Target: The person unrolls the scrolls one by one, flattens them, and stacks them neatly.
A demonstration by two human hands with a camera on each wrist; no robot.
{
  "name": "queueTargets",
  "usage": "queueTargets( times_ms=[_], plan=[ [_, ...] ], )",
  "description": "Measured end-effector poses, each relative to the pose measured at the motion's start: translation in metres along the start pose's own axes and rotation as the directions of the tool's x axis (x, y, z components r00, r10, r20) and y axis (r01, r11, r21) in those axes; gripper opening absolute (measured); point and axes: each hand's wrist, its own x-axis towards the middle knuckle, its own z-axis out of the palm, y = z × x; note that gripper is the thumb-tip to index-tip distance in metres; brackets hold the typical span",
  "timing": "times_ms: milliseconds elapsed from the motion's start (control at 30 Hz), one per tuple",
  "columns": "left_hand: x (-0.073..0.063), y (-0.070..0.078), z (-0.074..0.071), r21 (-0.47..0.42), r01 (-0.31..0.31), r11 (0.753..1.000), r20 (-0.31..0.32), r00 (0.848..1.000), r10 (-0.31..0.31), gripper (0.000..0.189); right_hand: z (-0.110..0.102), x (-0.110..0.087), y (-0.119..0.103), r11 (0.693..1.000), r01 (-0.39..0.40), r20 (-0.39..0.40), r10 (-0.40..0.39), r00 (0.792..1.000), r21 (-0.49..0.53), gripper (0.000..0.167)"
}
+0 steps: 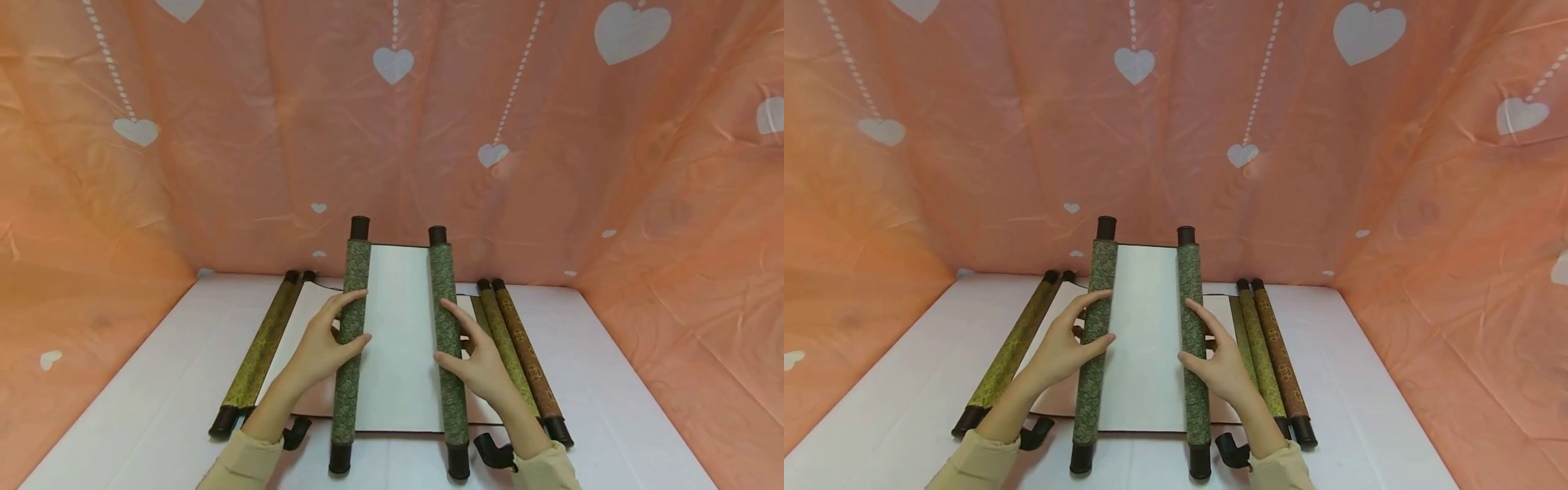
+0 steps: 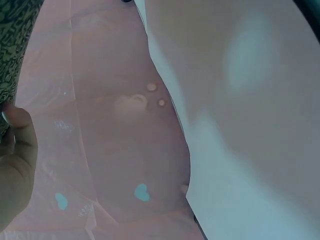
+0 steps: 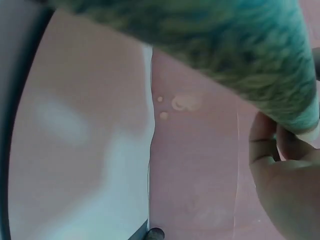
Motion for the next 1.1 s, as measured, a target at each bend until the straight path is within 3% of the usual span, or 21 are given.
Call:
queueTargets(
  times_ms=[333, 567, 700, 867, 1100],
  plan=[
    [0.001, -0.006, -0.011, 0.019, 0.029, 0.999, 0.024, 0.999, -0.029, 0.069, -0.013, 0.0, 0.002, 0.998, -0.044, 0.001, 0.044, 0.999, 0.049, 0.083],
    [-0.001, -0.007, -0.019, -0.03, 0.085, 0.996, 0.06, 0.995, -0.083, 0.061, -0.024, 0.0, 0.0, 0.993, -0.089, 0.038, 0.086, 0.996, 0.081, 0.082],
    [-0.001, -0.005, -0.02, -0.044, 0.105, 0.993, 0.063, 0.993, -0.102, 0.061, -0.026, 0.0, 0.005, 0.994, -0.096, 0.043, 0.094, 0.995, 0.048, 0.081],
    [-0.001, -0.005, -0.019, -0.009, 0.108, 0.994, 0.048, 0.993, -0.108, 0.059, -0.025, 0.001, 0.008, 0.997, -0.077, 0.03, 0.077, 0.997, -0.017, 0.09],
    [0.001, -0.01, -0.022, 0.026, 0.072, 0.997, 0.019, 0.997, -0.072, 0.059, -0.031, 0.0, 0.008, 0.996, -0.084, 0.021, 0.085, 0.996, -0.031, 0.084]
  ],
)
